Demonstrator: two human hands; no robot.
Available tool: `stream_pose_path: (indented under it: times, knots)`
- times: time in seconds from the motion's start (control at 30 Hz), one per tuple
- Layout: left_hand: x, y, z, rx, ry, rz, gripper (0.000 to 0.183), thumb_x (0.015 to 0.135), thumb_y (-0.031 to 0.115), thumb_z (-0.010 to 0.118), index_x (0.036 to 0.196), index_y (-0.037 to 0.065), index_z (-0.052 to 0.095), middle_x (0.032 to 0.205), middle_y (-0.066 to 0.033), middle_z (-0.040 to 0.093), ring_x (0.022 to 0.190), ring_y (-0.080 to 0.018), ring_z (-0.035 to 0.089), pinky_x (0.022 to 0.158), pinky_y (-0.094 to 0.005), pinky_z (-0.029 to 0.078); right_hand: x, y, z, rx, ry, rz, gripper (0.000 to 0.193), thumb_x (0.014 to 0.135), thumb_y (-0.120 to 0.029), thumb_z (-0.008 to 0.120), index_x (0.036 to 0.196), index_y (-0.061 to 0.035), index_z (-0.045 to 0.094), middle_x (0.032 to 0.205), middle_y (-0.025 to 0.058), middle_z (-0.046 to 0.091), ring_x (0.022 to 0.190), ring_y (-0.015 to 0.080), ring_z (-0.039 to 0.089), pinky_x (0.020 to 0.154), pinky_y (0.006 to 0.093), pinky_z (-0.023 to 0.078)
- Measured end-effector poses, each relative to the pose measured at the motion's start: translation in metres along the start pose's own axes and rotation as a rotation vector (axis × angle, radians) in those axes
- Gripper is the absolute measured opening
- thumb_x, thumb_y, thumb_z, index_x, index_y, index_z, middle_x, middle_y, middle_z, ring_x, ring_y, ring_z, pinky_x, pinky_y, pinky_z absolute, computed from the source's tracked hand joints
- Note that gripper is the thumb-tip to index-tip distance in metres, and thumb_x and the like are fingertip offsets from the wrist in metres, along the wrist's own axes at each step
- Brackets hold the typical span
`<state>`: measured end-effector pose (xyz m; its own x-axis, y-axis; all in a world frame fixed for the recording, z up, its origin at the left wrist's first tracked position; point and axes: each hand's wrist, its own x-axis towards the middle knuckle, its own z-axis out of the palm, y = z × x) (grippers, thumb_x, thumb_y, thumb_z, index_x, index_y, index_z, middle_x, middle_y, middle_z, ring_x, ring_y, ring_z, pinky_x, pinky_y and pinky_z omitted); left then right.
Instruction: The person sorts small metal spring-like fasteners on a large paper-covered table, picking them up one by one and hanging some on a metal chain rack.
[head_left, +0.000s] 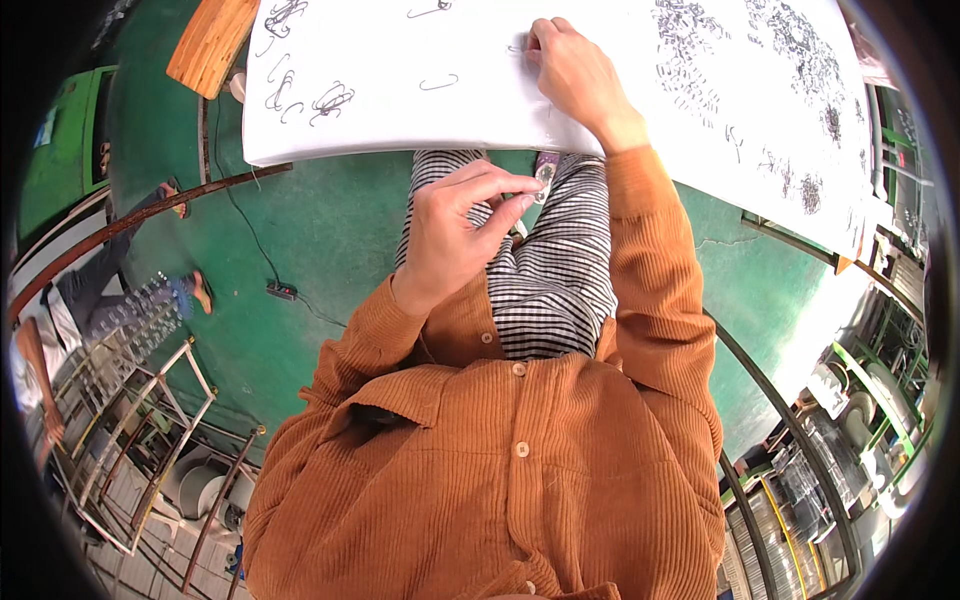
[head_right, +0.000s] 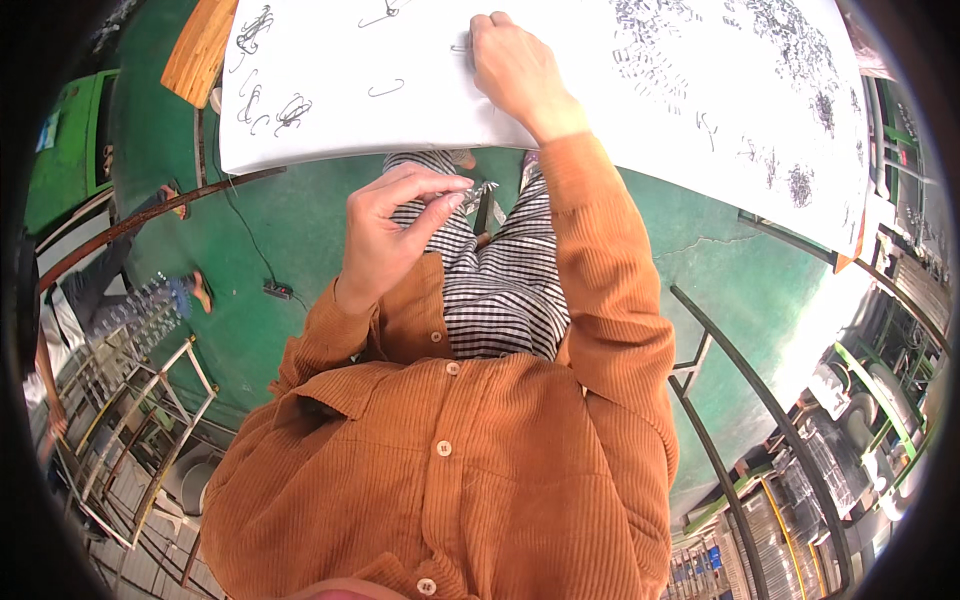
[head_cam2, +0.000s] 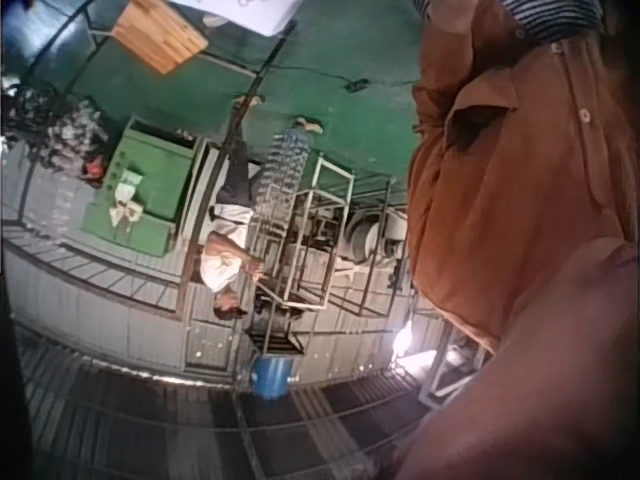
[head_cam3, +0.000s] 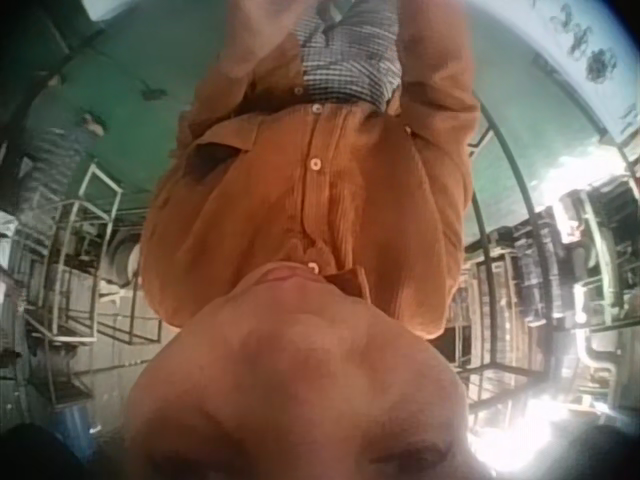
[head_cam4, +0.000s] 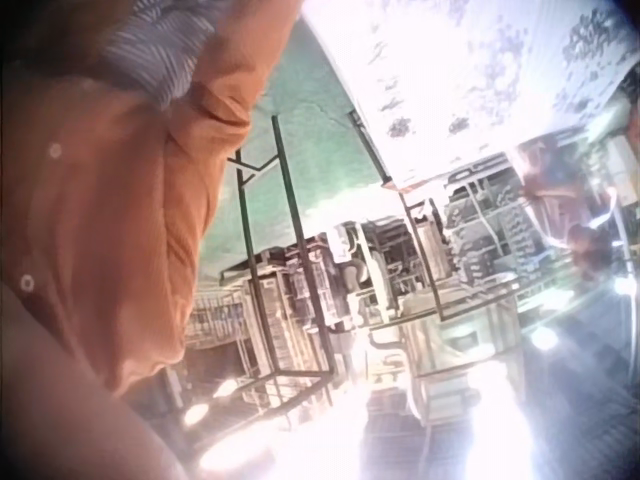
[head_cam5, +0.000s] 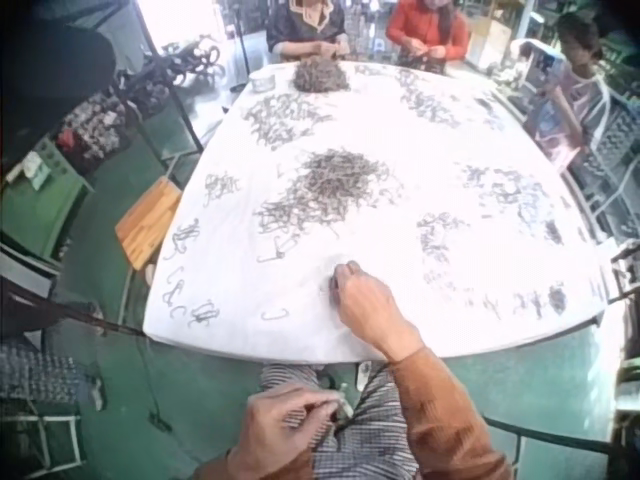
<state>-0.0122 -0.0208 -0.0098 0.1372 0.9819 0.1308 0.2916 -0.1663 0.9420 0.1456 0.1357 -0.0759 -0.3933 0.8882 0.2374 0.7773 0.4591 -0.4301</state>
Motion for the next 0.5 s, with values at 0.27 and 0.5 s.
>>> stream_pose_path:
  times: [0.27, 0.5]
  knots:
    - [-0.006, -0.005, 0.007, -0.079, 0.017, -0.115, 0.016, 0.086, -0.003, 0.068, 0.102, -0.001, 0.071, 0.093, -0.0072, 0.073, 0.083, -0.0091, 0.067, 0.076, -0.0224, 0.053, -0.107, -0.041, -0.063, 1.171, 0.038, 0.513, 0.008, 0.091, -0.005, 0.066, 0.095, 0.0012, 0.067, 0.082, 0.0099, 0.071, 0.064, 0.0135, 0.068, 0.057, 0.0235, 0.054]
    - [-0.002, 0.005, 0.011, -0.064, 0.015, -0.108, 0.014, 0.085, -0.003, 0.071, 0.099, -0.002, 0.071, 0.092, -0.0073, 0.073, 0.082, -0.0090, 0.066, 0.076, -0.0231, 0.053, -0.138, -0.063, -0.058, 1.181, 0.185, 0.413, 0.006, 0.084, -0.007, 0.075, 0.088, -0.0050, 0.070, 0.091, 0.0001, 0.068, 0.081, 0.0077, 0.062, 0.062, 0.0183, 0.048]
